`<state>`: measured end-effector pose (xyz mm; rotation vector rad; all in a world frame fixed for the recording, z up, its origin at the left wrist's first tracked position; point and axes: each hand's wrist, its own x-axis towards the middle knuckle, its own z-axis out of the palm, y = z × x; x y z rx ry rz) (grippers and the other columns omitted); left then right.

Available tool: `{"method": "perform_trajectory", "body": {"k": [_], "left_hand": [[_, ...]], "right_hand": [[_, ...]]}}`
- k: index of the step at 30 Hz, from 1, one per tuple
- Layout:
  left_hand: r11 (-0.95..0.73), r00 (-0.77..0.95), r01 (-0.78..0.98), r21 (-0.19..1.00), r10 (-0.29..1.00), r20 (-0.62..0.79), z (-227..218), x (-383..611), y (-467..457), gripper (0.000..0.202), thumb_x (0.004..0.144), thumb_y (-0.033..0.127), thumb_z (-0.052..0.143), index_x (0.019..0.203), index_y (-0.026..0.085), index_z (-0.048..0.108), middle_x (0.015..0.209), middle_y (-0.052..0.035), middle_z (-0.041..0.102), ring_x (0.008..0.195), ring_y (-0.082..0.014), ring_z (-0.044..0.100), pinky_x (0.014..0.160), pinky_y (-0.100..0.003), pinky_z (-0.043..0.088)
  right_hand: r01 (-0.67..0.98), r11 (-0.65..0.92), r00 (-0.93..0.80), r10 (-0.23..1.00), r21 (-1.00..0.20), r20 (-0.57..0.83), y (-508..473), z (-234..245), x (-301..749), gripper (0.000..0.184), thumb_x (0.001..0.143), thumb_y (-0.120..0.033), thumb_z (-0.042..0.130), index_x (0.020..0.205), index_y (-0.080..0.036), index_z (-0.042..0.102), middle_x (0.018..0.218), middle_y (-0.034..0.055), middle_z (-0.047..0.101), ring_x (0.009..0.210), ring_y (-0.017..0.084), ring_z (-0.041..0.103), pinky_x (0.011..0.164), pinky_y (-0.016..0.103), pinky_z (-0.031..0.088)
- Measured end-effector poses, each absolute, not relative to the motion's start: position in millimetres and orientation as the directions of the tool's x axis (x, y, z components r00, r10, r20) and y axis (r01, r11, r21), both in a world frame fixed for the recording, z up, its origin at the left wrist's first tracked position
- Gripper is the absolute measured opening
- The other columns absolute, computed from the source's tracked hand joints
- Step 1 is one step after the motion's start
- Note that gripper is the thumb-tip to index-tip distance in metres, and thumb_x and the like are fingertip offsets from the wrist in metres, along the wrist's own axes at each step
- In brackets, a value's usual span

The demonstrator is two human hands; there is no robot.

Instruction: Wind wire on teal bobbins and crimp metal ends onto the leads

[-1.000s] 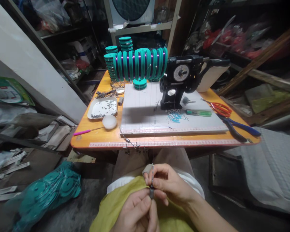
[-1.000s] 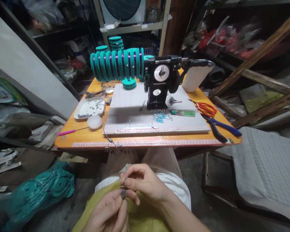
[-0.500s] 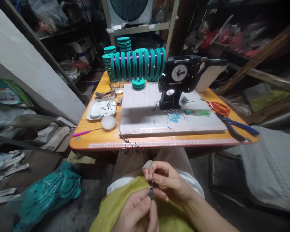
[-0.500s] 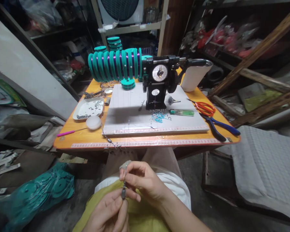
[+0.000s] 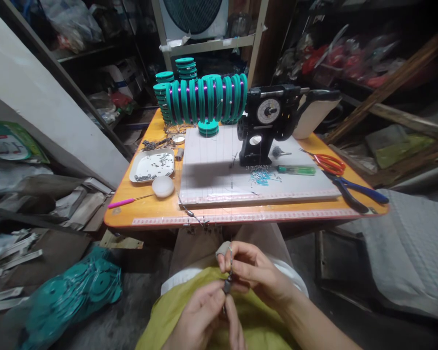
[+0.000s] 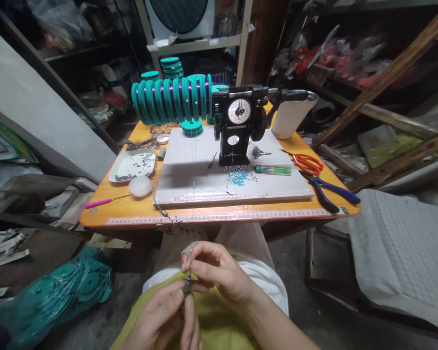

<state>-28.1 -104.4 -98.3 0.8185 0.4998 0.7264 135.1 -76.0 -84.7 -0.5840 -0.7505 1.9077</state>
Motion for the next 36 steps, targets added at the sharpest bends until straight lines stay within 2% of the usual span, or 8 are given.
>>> {"method": "perform_trajectory", "body": {"k": [5, 9, 13, 17, 20, 24, 31, 36], "left_hand": [[-0.141, 0.288, 0.172, 0.975, 0.954, 0.087, -59, -23, -55, 0.027, 0.092, 0.03, 0.053, 0.114, 0.022, 0.067, 0.113, -0.0104, 0.063, 0.11, -0.026, 0.053, 0.097, -0.035, 0.038], [-0.01, 0.336, -0.18, 0.984, 0.939, 0.071, -34, 12, -12, 0.04, 0.096, 0.035, 0.045, 0.135, 0.024, 0.047, 0.126, -0.0099, 0.058, 0.106, -0.021, 0.059, 0.096, -0.036, 0.043], [0.207, 0.492, -0.407, 0.89, 0.87, 0.023, -25, 42, 20, 0.034, 0.095, 0.037, 0.048, 0.119, 0.014, 0.054, 0.076, -0.0022, 0.063, 0.059, -0.0112, 0.058, 0.064, -0.027, 0.048], [0.193, 0.53, -0.369, 0.909, 0.847, 0.035, -26, 48, 32, 0.03, 0.092, 0.041, 0.052, 0.089, 0.012, 0.06, 0.051, 0.0068, 0.043, 0.043, -0.007, 0.043, 0.05, -0.022, 0.041], [0.142, 0.518, -0.327, 0.934, 0.854, 0.051, -24, 45, 32, 0.032, 0.09, 0.044, 0.055, 0.082, 0.013, 0.058, 0.054, 0.0041, 0.05, 0.046, -0.0086, 0.048, 0.049, -0.022, 0.042], [0.078, 0.485, -0.292, 0.953, 0.871, 0.077, -21, 45, 29, 0.035, 0.089, 0.048, 0.055, 0.08, 0.014, 0.055, 0.055, 0.0004, 0.058, 0.046, -0.0112, 0.053, 0.048, -0.023, 0.043], [0.139, 0.549, -0.32, 0.937, 0.833, 0.064, -23, 40, 19, 0.033, 0.093, 0.039, 0.049, 0.076, 0.013, 0.058, 0.05, -0.001, 0.061, 0.04, -0.011, 0.053, 0.043, -0.021, 0.042], [0.257, 0.626, -0.329, 0.909, 0.78, 0.006, -29, 26, 1, 0.034, 0.094, 0.036, 0.048, 0.073, 0.012, 0.061, 0.05, -0.0035, 0.065, 0.051, -0.0161, 0.065, 0.067, -0.03, 0.052]], "right_hand": [[-0.013, 0.059, -0.257, 0.965, -0.998, 0.061, -68, -73, 159, 0.017, 0.087, -0.033, 0.065, 0.082, -0.016, 0.065, 0.081, 0.0046, 0.063, 0.076, 0.016, 0.055, 0.068, 0.027, 0.042], [0.384, 0.188, -0.258, 0.962, -0.904, 0.09, -65, -63, 177, 0.016, 0.091, -0.03, 0.059, 0.084, -0.018, 0.067, 0.078, 0.0048, 0.064, 0.07, 0.016, 0.056, 0.064, 0.027, 0.041], [0.565, 0.247, -0.285, 0.954, -0.787, 0.095, -53, -40, 199, 0.015, 0.09, -0.028, 0.059, 0.088, -0.019, 0.071, 0.077, 0.0055, 0.066, 0.071, 0.017, 0.059, 0.065, 0.027, 0.043], [0.158, 0.15, -0.017, 0.989, -0.976, 0.149, -20, 1, 212, 0.027, 0.092, -0.037, 0.056, 0.111, -0.019, 0.063, 0.071, 0.0015, 0.065, 0.049, 0.009, 0.05, 0.045, 0.02, 0.038], [-0.234, -0.06, -0.228, 0.974, -0.97, -0.005, 12, 24, 210, 0.039, 0.091, -0.039, 0.054, 0.123, -0.017, 0.054, 0.063, -0.0002, 0.065, 0.032, 0.006, 0.038, 0.031, 0.015, 0.025], [-0.327, -0.306, -0.542, 0.836, -0.894, -0.087, 44, 30, 199, 0.028, 0.096, -0.04, 0.043, 0.095, -0.015, 0.057, 0.063, 0.0035, 0.066, 0.029, 0.006, 0.041, 0.027, 0.013, 0.027], [-0.456, -0.338, -0.356, 0.917, -0.823, -0.179, 51, 24, 182, 0.044, 0.098, -0.042, 0.038, 0.061, -0.021, 0.031, 0.045, -0.0033, 0.05, 0.024, 0.004, 0.033, 0.021, 0.012, 0.019], [-0.504, -0.333, -0.292, 0.934, -0.797, -0.206, 51, 26, 181, 0.044, 0.097, -0.042, 0.044, 0.061, -0.021, 0.029, 0.044, -0.0055, 0.043, 0.027, 0.003, 0.03, 0.022, 0.01, 0.018]]}}
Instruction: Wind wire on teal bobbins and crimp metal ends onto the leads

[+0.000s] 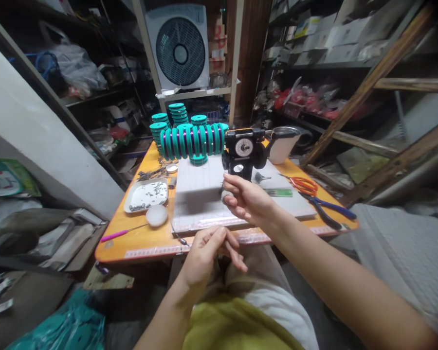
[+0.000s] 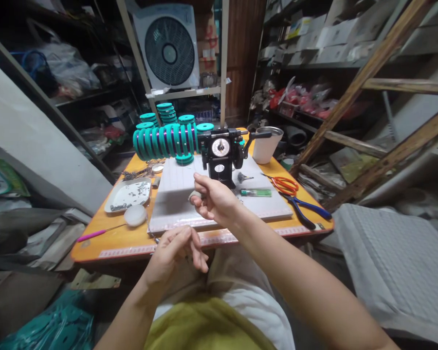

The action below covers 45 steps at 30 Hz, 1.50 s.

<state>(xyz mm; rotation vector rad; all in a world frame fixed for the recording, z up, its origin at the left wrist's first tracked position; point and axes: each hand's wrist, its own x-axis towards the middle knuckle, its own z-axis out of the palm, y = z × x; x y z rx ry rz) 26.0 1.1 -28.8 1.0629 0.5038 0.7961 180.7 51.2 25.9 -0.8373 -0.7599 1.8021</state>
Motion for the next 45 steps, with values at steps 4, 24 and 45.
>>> {"method": "perform_trajectory", "body": {"k": [4, 24, 45], "left_hand": [[0.313, 0.687, -0.273, 0.91, 0.726, -0.043, -41, 16, -15, 0.035, 0.094, 0.035, 0.049, 0.076, 0.01, 0.064, 0.064, -0.011, 0.073, 0.066, -0.0209, 0.07, 0.074, -0.033, 0.052], [0.573, 0.673, -0.413, 0.708, 0.716, -0.187, -64, 14, -38, 0.032, 0.092, 0.026, 0.046, 0.082, 0.006, 0.068, 0.076, -0.0174, 0.075, 0.056, -0.0213, 0.071, 0.055, -0.026, 0.052], [0.492, 0.637, -0.456, 0.741, 0.762, -0.114, -70, 13, -45, 0.033, 0.093, 0.026, 0.045, 0.074, 0.009, 0.065, 0.049, -0.0076, 0.067, 0.051, -0.0183, 0.065, 0.045, -0.022, 0.05]], "right_hand": [[-0.527, -0.321, -0.278, 0.94, -0.787, -0.197, 53, 25, 184, 0.044, 0.097, -0.04, 0.044, 0.061, -0.021, 0.029, 0.045, -0.0056, 0.043, 0.027, 0.003, 0.029, 0.022, 0.01, 0.018], [-0.49, -0.281, -0.298, 0.944, -0.825, -0.144, 50, 20, 188, 0.042, 0.097, -0.044, 0.044, 0.064, -0.019, 0.039, 0.05, -0.0034, 0.051, 0.027, 0.002, 0.033, 0.024, 0.01, 0.019], [-0.084, -0.198, -0.588, 0.801, -0.977, -0.111, -33, -44, 179, 0.022, 0.097, -0.041, 0.048, 0.094, -0.019, 0.046, 0.064, -0.0057, 0.054, 0.039, 0.005, 0.048, 0.033, 0.013, 0.039]]}}
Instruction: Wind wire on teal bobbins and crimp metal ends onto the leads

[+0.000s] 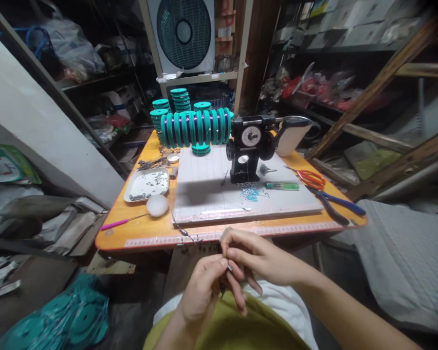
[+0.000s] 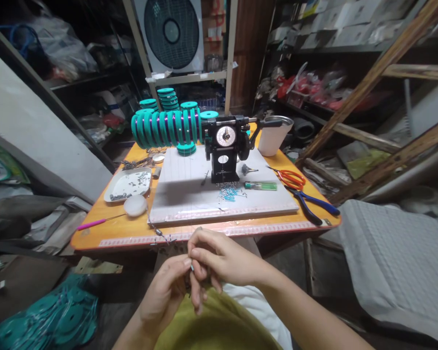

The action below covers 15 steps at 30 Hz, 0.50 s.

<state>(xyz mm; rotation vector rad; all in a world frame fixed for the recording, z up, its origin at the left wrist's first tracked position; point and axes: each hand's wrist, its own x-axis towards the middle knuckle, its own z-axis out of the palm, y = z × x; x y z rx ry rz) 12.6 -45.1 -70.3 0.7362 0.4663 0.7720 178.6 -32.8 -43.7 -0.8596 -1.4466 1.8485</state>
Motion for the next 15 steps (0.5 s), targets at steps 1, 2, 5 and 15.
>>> {"method": "perform_trajectory", "body": {"k": [1, 2, 5, 15], "left_hand": [[0.501, 0.639, -0.455, 0.736, 0.759, -0.122, -70, 12, -45, 0.032, 0.092, 0.027, 0.045, 0.075, 0.009, 0.065, 0.049, -0.0074, 0.066, 0.05, -0.0184, 0.065, 0.044, -0.022, 0.049], [0.507, 0.638, -0.451, 0.734, 0.758, -0.132, -70, 12, -45, 0.032, 0.092, 0.028, 0.046, 0.075, 0.009, 0.065, 0.049, -0.0073, 0.066, 0.049, -0.0181, 0.065, 0.045, -0.023, 0.049], [0.508, 0.614, -0.431, 0.746, 0.771, -0.17, -72, 9, -44, 0.031, 0.092, 0.03, 0.047, 0.081, 0.009, 0.067, 0.053, -0.0075, 0.068, 0.048, -0.0169, 0.063, 0.048, -0.024, 0.049], [0.328, 0.432, -0.289, 0.899, 0.883, -0.183, -100, -2, -37, 0.036, 0.091, 0.038, 0.052, 0.114, 0.012, 0.063, 0.088, -0.0108, 0.073, 0.071, -0.0178, 0.067, 0.07, -0.029, 0.05]], "right_hand": [[-0.082, -0.22, -0.609, 0.783, -0.972, -0.126, -33, -43, 180, 0.023, 0.097, -0.041, 0.048, 0.094, -0.019, 0.046, 0.065, -0.0054, 0.054, 0.039, 0.005, 0.049, 0.033, 0.013, 0.039], [-0.06, -0.231, -0.62, 0.771, -0.971, -0.145, -31, -41, 182, 0.023, 0.097, -0.042, 0.048, 0.096, -0.019, 0.047, 0.066, -0.0049, 0.054, 0.04, 0.005, 0.049, 0.034, 0.013, 0.04], [0.074, -0.162, -0.515, 0.839, -0.984, -0.176, -21, -27, 191, 0.026, 0.097, -0.041, 0.046, 0.112, -0.02, 0.052, 0.07, -0.0034, 0.054, 0.044, 0.007, 0.05, 0.036, 0.016, 0.042], [0.653, 0.265, -0.072, 0.954, -0.71, 0.289, 79, 18, 177, 0.058, 0.094, -0.02, 0.043, 0.147, -0.008, 0.025, 0.072, 0.0049, 0.066, 0.049, 0.015, 0.054, 0.055, 0.028, 0.046]]}}
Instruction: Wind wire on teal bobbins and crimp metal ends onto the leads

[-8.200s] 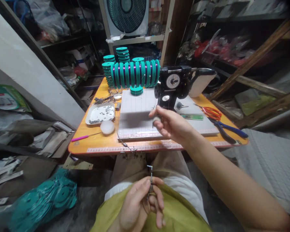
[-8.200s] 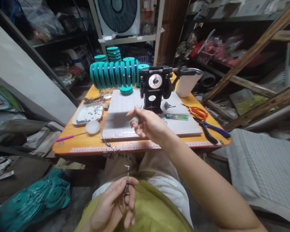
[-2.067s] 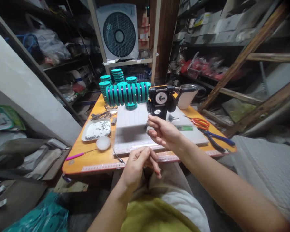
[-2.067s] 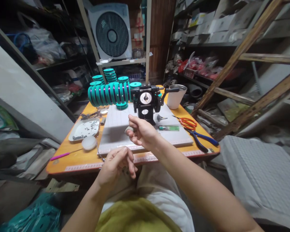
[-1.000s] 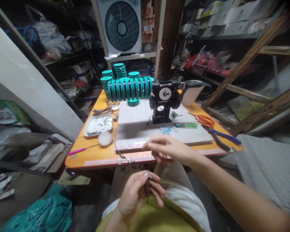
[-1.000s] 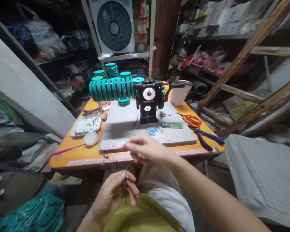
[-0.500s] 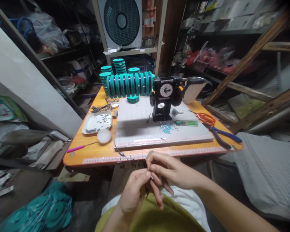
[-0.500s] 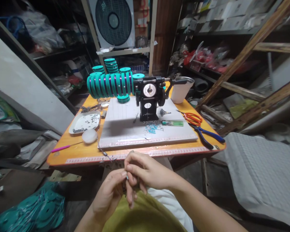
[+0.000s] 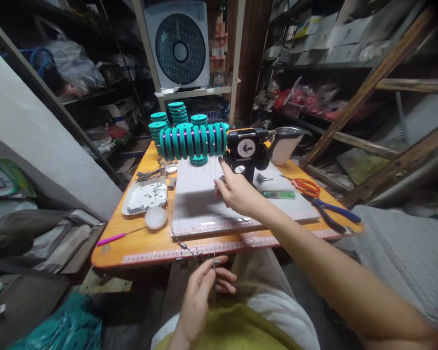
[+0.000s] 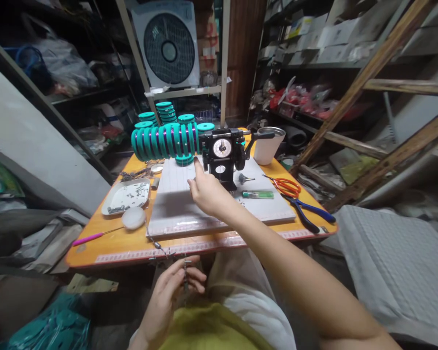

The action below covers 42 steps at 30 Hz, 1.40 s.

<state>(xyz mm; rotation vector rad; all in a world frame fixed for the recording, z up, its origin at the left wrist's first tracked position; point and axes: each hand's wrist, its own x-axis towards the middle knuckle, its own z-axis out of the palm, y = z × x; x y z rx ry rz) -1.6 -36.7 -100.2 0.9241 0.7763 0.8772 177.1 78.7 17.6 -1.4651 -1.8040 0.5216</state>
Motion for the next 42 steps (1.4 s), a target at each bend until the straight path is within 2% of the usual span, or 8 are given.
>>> {"method": "perform_trajectory", "body": {"k": [6, 16, 18, 22, 28, 32, 36, 42], "left_hand": [[0.203, 0.3, -0.095, 0.974, 0.939, -0.167, -121, -15, -37, 0.045, 0.083, 0.051, 0.06, 0.111, 0.017, 0.066, 0.107, -0.0135, 0.071, 0.097, -0.0261, 0.067, 0.087, -0.037, 0.053], [0.153, 0.1, 0.106, 0.983, 0.981, -0.164, -146, -25, -43, 0.036, 0.081, 0.042, 0.066, 0.106, 0.017, 0.067, 0.113, -0.0127, 0.069, 0.108, -0.0267, 0.063, 0.098, -0.038, 0.046], [0.12, 0.095, 0.1, 0.988, 0.987, -0.13, -142, -24, -47, 0.034, 0.08, 0.044, 0.066, 0.103, 0.018, 0.067, 0.107, -0.0114, 0.07, 0.1, -0.0251, 0.065, 0.091, -0.035, 0.049], [0.048, 0.09, 0.14, 0.989, 0.994, -0.061, -128, -17, -53, 0.033, 0.082, 0.05, 0.063, 0.076, 0.018, 0.063, 0.061, -0.0008, 0.06, 0.056, -0.0147, 0.057, 0.055, -0.023, 0.045], [0.082, 0.173, 0.141, 0.987, 0.979, -0.107, -116, -13, -60, 0.05, 0.086, 0.062, 0.049, 0.067, 0.017, 0.056, 0.036, 0.0078, 0.03, 0.033, -0.007, 0.028, 0.04, -0.02, 0.02], [0.006, 0.15, 0.078, 0.997, 0.988, -0.018, -112, -15, -60, 0.053, 0.088, 0.059, 0.047, 0.057, 0.017, 0.049, 0.044, 0.0034, 0.04, 0.038, -0.0076, 0.038, 0.042, -0.02, 0.027], [0.002, 0.114, -0.043, 0.999, 0.993, 0.003, -99, -14, -56, 0.037, 0.087, 0.052, 0.056, 0.071, 0.019, 0.054, 0.06, 0.0018, 0.052, 0.048, -0.0101, 0.048, 0.048, -0.021, 0.039], [-0.121, 0.194, -0.037, 0.992, 0.973, 0.126, -63, 1, -42, 0.024, 0.089, 0.037, 0.059, 0.105, 0.021, 0.063, 0.107, -0.0086, 0.067, 0.095, -0.0219, 0.064, 0.087, -0.032, 0.049]], "right_hand": [[0.654, 0.256, 0.073, 0.915, -0.712, 0.396, 87, 9, 163, 0.04, 0.093, -0.023, 0.043, 0.13, -0.008, 0.042, 0.067, 0.0057, 0.066, 0.052, 0.02, 0.059, 0.06, 0.031, 0.047], [0.751, 0.227, 0.105, 0.886, -0.62, 0.452, 90, 13, 167, 0.055, 0.095, -0.027, 0.041, 0.142, -0.001, 0.032, 0.076, 0.0127, 0.07, 0.073, 0.026, 0.067, 0.077, 0.036, 0.048], [0.765, 0.212, 0.116, 0.883, -0.608, 0.455, 92, 15, 167, 0.055, 0.094, -0.027, 0.043, 0.141, 0.0, 0.034, 0.08, 0.0162, 0.071, 0.079, 0.03, 0.067, 0.08, 0.038, 0.047], [0.774, 0.173, 0.158, 0.878, -0.609, 0.451, 92, 16, 164, 0.054, 0.093, -0.025, 0.044, 0.139, 0.002, 0.036, 0.09, 0.0236, 0.069, 0.087, 0.035, 0.067, 0.083, 0.042, 0.046], [0.65, 0.206, 0.113, 0.926, -0.731, 0.361, 103, 11, 159, 0.045, 0.096, -0.026, 0.042, 0.136, -0.006, 0.039, 0.069, 0.01, 0.069, 0.047, 0.021, 0.062, 0.06, 0.031, 0.049], [0.569, 0.208, 0.091, 0.946, -0.796, 0.312, 101, 14, 162, 0.025, 0.095, -0.023, 0.041, 0.106, -0.009, 0.059, 0.066, 0.0097, 0.067, 0.042, 0.018, 0.058, 0.052, 0.029, 0.045], [0.474, 0.225, 0.071, 0.954, -0.851, 0.291, 82, 27, 172, 0.025, 0.094, -0.024, 0.042, 0.077, -0.016, 0.059, 0.06, 0.005, 0.064, 0.038, 0.012, 0.052, 0.045, 0.024, 0.04], [0.204, 0.132, -0.064, 0.991, -0.97, 0.121, 63, 54, 191, 0.025, 0.092, -0.025, 0.041, 0.072, -0.017, 0.053, 0.052, 0.0001, 0.06, 0.028, 0.007, 0.043, 0.029, 0.017, 0.028]]}}
